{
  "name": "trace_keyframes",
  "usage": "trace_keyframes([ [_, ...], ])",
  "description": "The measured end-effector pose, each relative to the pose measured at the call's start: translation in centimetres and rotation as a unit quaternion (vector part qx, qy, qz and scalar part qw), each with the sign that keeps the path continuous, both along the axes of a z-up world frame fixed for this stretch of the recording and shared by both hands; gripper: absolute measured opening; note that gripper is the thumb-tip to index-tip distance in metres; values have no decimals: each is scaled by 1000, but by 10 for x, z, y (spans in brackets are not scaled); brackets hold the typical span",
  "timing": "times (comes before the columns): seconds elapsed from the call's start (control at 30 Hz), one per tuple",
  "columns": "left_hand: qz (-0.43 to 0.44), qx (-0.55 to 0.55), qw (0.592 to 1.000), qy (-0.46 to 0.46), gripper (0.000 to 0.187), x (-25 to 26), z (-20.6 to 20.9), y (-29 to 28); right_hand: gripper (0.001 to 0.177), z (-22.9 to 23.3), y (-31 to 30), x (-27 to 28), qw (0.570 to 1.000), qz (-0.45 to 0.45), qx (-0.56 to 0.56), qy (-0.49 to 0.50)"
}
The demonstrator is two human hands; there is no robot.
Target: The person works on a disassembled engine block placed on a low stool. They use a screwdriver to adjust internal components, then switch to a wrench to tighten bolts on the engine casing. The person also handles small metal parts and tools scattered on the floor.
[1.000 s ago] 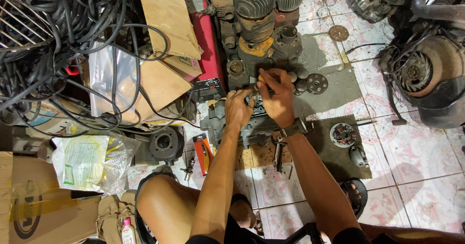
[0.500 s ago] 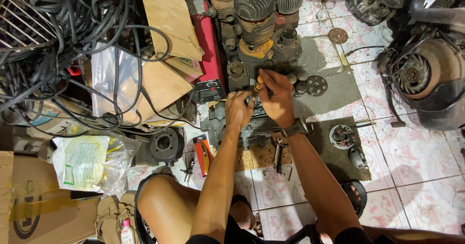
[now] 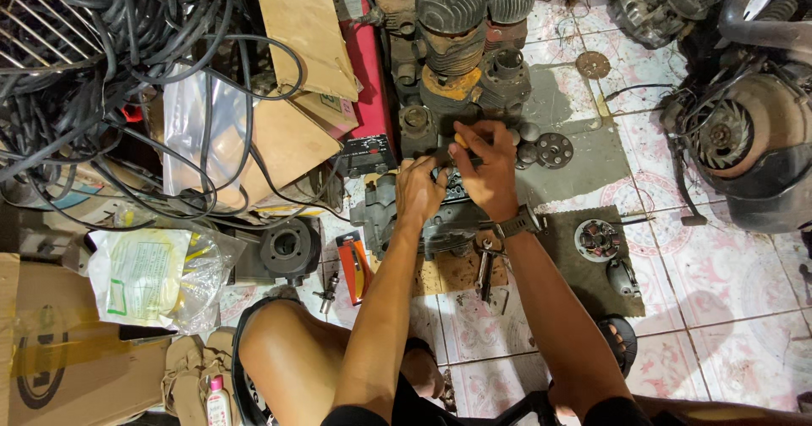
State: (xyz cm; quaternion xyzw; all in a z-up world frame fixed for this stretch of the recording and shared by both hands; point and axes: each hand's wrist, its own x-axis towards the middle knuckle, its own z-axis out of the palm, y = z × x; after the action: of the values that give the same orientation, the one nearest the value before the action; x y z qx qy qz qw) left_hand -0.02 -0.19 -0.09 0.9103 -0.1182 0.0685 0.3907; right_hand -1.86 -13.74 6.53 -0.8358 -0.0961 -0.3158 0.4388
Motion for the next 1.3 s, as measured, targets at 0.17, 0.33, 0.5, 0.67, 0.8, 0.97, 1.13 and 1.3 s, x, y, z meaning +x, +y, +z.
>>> trace_keyframes([
  [0.17,2,7,1000,13,14,6,-17,1,38,5,0,-2,1000,0,-22,12],
  [0.33,-5,-13,1000,20,13,1,4,2,34,5,1,0,1000,2,-3,-5],
  [0.5,-7,-15,999,39,20,5,-7,2,37,15,0,-4,999,37,14,-19],
  [0.67,-19,-23,998,64,32,0,10,3,33,13,1,-2,998,39,44,-34],
  [0.8,-20,-24,996,88,38,2,4,3,39,7,-6,0,999,29,12,-35],
  [0.97,-16,-15,993,117,39,3,10,2,32,7,-4,0,997,34,55,-35],
  [1.13,-14,-19,992,120,41,0,14,1,36,14,-4,-4,998,35,41,-20],
  [1.3,-11,-11,992,124,41,-2,23,1,37,4,-2,-1,998,43,52,-21],
])
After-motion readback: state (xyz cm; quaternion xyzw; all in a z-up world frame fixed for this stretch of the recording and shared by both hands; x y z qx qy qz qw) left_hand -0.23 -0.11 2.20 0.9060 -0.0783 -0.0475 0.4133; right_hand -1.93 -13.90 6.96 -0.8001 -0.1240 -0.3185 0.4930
